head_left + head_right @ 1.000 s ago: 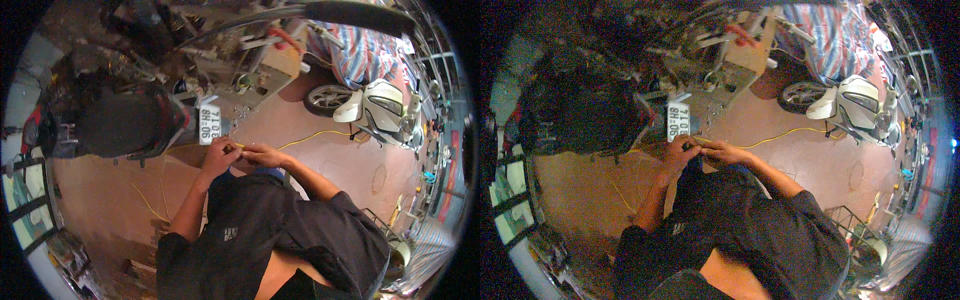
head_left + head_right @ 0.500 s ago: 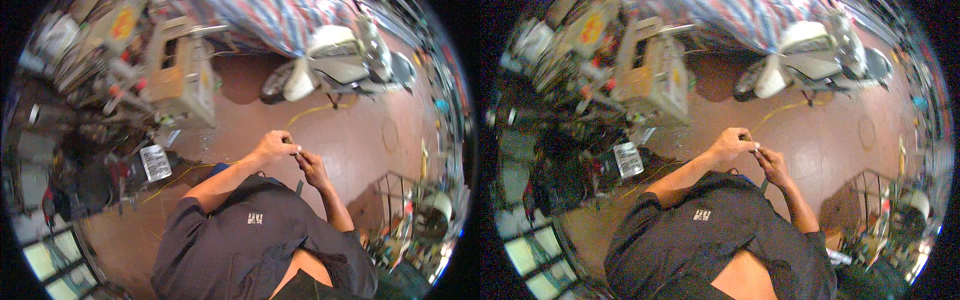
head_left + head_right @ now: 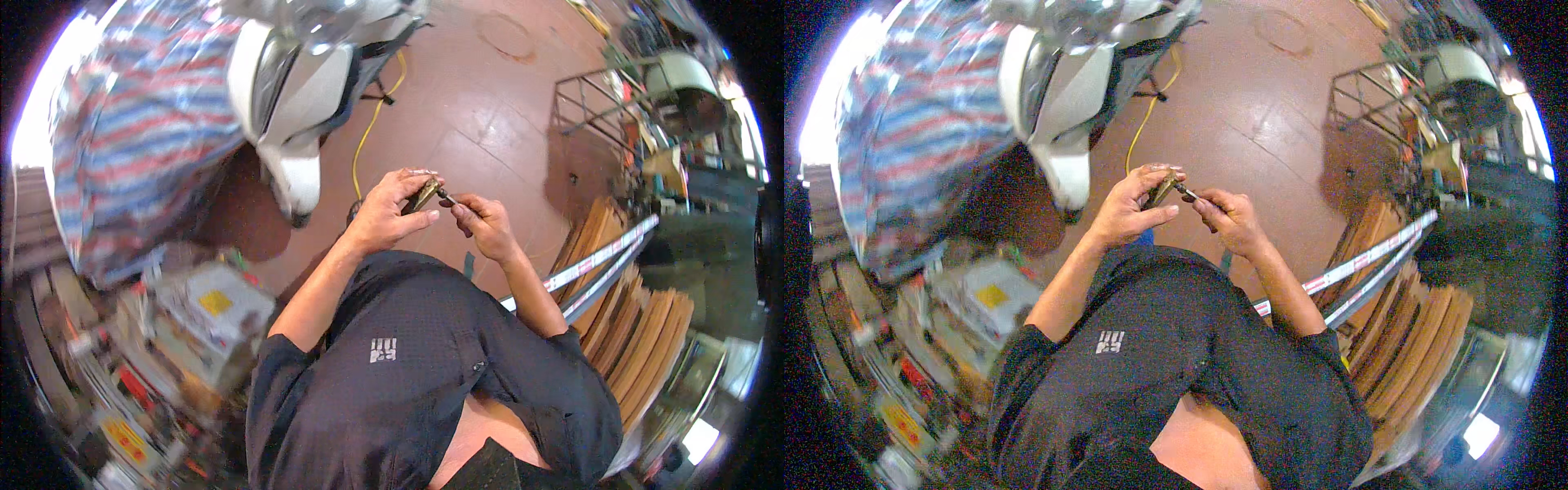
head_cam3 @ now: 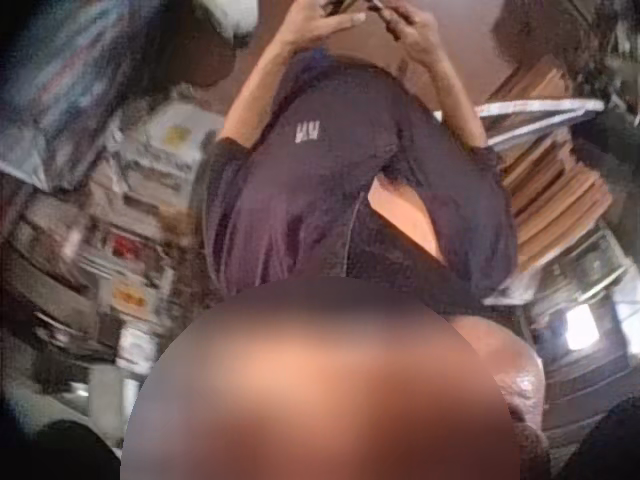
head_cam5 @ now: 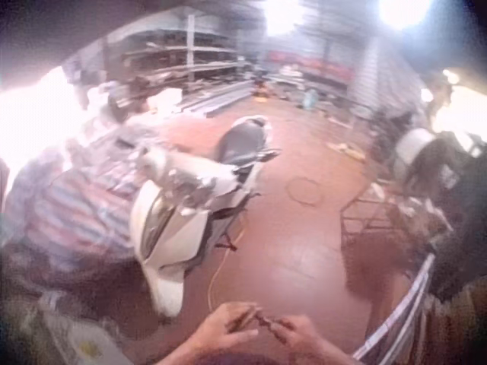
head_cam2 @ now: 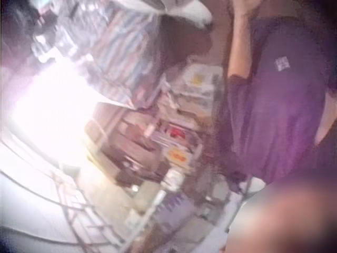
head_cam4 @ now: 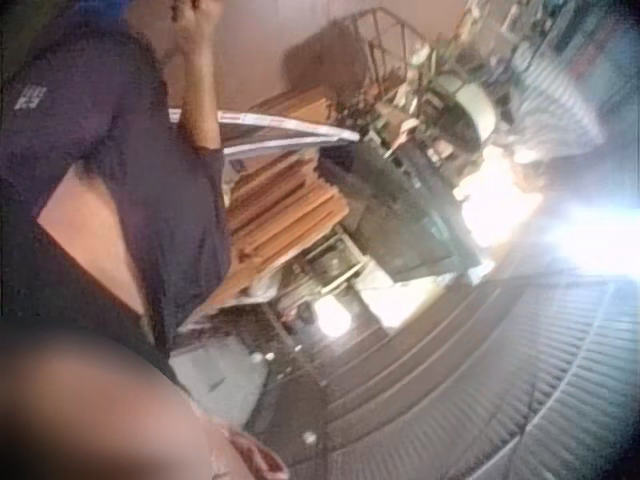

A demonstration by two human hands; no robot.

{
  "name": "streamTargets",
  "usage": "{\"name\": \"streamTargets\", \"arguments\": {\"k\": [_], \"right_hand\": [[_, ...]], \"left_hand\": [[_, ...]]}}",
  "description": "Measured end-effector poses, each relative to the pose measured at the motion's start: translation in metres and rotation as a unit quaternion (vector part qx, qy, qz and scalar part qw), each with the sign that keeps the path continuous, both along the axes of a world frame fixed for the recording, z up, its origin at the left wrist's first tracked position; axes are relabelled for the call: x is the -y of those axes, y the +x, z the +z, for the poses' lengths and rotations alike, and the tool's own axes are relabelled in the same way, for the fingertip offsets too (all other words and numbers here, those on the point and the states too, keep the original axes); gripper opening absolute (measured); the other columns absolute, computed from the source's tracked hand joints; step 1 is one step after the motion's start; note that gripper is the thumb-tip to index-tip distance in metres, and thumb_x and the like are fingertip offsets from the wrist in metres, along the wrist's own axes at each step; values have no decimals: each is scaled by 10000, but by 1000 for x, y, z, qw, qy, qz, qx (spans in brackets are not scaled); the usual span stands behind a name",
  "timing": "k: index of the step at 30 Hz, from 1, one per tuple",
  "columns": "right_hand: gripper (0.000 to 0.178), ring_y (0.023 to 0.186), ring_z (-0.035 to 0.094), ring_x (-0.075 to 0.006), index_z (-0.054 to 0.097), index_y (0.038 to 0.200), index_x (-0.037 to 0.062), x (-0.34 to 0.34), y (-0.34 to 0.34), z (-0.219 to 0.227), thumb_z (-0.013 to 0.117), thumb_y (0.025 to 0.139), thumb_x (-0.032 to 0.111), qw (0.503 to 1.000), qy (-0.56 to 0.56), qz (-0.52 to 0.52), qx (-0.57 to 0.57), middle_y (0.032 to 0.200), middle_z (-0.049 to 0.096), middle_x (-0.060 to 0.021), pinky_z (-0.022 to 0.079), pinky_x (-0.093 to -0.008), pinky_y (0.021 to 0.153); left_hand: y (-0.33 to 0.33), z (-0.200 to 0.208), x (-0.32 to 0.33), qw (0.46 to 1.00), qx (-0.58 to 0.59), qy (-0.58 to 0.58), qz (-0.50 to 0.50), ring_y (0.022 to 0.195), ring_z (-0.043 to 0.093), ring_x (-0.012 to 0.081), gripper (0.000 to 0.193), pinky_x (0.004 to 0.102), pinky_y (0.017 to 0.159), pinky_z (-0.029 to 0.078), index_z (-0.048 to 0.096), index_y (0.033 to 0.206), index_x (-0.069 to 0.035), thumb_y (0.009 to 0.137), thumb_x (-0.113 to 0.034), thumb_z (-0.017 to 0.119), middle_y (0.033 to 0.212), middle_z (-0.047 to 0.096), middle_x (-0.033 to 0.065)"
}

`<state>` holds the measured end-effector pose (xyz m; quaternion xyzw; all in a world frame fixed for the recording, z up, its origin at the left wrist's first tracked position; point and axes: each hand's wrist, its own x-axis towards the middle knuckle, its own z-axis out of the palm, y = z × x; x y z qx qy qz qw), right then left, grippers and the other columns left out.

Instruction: The person assembles small metal components in a workshop, using a spray can to apply lubricant and pliers to manipulate parts. They move around the workspace to retrieve items and continue assembling the components.

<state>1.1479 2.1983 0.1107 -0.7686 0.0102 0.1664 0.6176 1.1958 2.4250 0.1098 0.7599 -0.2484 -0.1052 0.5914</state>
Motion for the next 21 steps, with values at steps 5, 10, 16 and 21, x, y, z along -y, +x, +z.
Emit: {"name": "streamTargets", "arguments": {"k": [5, 10, 16, 21], "right_hand": [[209, 632, 525, -63, 696, 1044, -8, 55, 70, -6, 644, 946, 169, 989, 42, -141, 13, 699, 579, 12, 433, -221, 573], [165, 660, 559, -77, 698, 923, -18, 145, 151, -17, 667, 916, 144, 969, 5, -234, 74, 739, 629, -14, 458, -237, 596], [169, 676, 573, -86, 689, 905, -19, 304, 297, -53, 674, 907, 150, 972, 24, -232, 38, 745, 637, -17, 470, -248, 607], [169, 671, 560, -81, 690, 922, -10, 419, 421, -25, 665, 917, 156, 992, -36, -122, 24, 741, 635, -17, 476, -257, 612]], "left_hand": [[136, 13, 70, 986, 59, 27, -154, 1224, 513, 316, 486, 418, 1057, 393, 643, 1240, -90, 781, -219, 738, 1297, 593, 130], [254, 2, 177, 965, 25, 49, -257, 1168, 568, 316, 487, 427, 1087, 377, 669, 1199, -91, 755, -250, 790, 1194, 656, 130], [374, -36, 345, 984, -72, 74, -148, 947, 615, 212, 445, 371, 918, 464, 668, 1070, -15, 768, -319, 785, 989, 669, 94], [460, -8, 436, 947, -299, 3, -121, 789, 596, 135, 364, 297, 733, 487, 637, 985, -10, 785, -291, 753, 858, 643, 54]]}}
